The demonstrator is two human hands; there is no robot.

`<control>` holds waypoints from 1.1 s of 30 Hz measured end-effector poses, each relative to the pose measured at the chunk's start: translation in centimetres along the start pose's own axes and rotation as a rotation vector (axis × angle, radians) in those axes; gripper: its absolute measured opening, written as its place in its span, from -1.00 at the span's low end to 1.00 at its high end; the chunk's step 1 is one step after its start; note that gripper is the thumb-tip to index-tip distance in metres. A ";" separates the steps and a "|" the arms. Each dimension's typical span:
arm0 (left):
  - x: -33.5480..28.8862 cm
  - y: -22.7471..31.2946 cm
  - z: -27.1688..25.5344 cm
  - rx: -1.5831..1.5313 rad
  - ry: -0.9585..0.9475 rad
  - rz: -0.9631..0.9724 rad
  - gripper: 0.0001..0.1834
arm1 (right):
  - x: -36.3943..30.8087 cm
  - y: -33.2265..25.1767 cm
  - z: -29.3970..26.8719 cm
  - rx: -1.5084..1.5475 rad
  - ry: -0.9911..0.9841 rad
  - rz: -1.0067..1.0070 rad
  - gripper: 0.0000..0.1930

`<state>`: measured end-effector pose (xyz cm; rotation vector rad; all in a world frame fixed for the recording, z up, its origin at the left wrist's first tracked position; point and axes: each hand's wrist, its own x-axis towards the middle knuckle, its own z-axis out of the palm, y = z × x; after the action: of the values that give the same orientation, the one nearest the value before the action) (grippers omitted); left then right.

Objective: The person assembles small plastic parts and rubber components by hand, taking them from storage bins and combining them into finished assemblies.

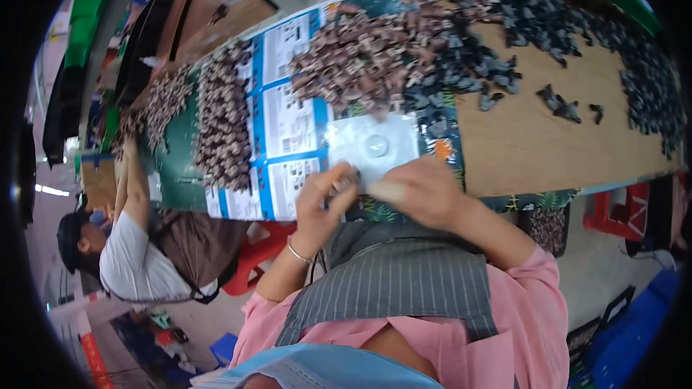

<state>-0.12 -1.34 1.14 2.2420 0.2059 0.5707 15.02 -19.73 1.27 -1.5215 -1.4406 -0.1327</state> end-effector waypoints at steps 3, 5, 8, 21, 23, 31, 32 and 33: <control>4.2 -2.4 -4.4 0.193 0.145 0.000 -0.54 | -2.1 2.1 -2.8 -0.192 0.182 0.083 -0.72; 9.3 -4.4 -6.9 0.266 0.227 -0.030 -0.53 | -2.5 3.3 -4.9 -0.272 0.220 0.226 -0.74; 15.1 -10.1 -10.5 0.164 0.228 -0.190 -0.57 | -3.7 4.6 -6.2 -0.331 0.204 0.305 -0.73; 23.0 -16.3 -14.8 0.698 -0.224 -0.129 -0.69 | -4.0 5.1 -6.1 -0.297 0.286 0.328 -0.75; 23.0 -15.6 -14.7 0.766 -0.243 -0.166 -0.71 | -4.0 5.1 -6.1 -0.286 0.297 0.332 -0.75; 21.6 -13.2 -14.0 0.889 -0.073 0.075 -0.75 | -4.1 4.9 -6.4 -0.276 0.275 0.362 -0.76; 21.2 -12.4 -13.3 0.820 -0.007 0.120 -0.77 | -4.0 4.8 -6.4 -0.263 0.298 0.364 -0.76; 20.7 -11.0 -12.1 0.723 -0.016 0.124 -0.77 | -4.0 4.8 -6.4 -0.251 0.324 0.365 -0.76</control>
<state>12.96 20.80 6.93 2.9740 0.3016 0.6069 21.14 -25.93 -0.87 -1.8461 -0.8998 -0.3311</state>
